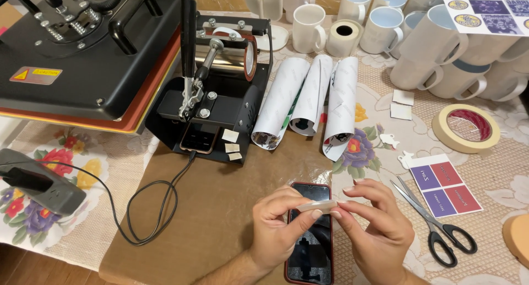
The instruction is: Applying small printed labels and heat-resistant tape to a phone case to prepare it for heat transfer.
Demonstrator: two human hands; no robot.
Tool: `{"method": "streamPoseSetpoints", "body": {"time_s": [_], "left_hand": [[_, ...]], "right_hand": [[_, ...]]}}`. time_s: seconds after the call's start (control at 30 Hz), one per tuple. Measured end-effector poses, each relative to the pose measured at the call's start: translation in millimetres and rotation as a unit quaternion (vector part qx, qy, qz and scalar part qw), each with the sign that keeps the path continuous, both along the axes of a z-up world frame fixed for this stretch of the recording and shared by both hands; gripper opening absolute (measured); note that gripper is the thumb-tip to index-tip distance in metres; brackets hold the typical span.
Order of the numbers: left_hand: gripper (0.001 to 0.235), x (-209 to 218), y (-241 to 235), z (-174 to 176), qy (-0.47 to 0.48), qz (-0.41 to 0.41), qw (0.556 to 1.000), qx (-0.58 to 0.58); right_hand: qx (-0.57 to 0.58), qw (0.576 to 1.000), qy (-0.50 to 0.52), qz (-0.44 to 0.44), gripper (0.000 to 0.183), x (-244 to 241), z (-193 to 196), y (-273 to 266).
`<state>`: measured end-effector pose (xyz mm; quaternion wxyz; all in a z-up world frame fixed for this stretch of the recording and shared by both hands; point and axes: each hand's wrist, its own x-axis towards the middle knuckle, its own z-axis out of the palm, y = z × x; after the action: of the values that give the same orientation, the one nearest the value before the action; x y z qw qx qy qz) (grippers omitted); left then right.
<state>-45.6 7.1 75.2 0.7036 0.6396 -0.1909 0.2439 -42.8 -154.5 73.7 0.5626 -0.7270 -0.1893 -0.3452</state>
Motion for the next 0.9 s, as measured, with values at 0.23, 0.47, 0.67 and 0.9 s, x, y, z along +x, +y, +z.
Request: {"method": "streamPoseSetpoints", "body": {"time_s": [0.23,0.47,0.67,0.9], "left_hand": [[0.01,1.5,2.5,-2.4,-0.011,-0.008,1.0,0.003],[0.009,3.2,6.7,0.8,-0.017,-0.037,0.999,0.022],[0.007,4.1,4.7,0.8,0.005,-0.044,0.998,0.045],[0.007,5.5,6.6,-0.3,0.004,-0.044,0.997,0.067]], "right_hand": [[-0.014,0.998,0.039,0.056,0.007,-0.1,5.8,-2.6],[-0.039,0.973,0.125,0.191,0.011,6.4,23.0,-17.9],[-0.054,0.976,0.123,0.169,0.007,6.9,21.5,-17.5],[-0.036,0.971,0.143,0.189,0.012,10.2,13.5,-21.7]]}}
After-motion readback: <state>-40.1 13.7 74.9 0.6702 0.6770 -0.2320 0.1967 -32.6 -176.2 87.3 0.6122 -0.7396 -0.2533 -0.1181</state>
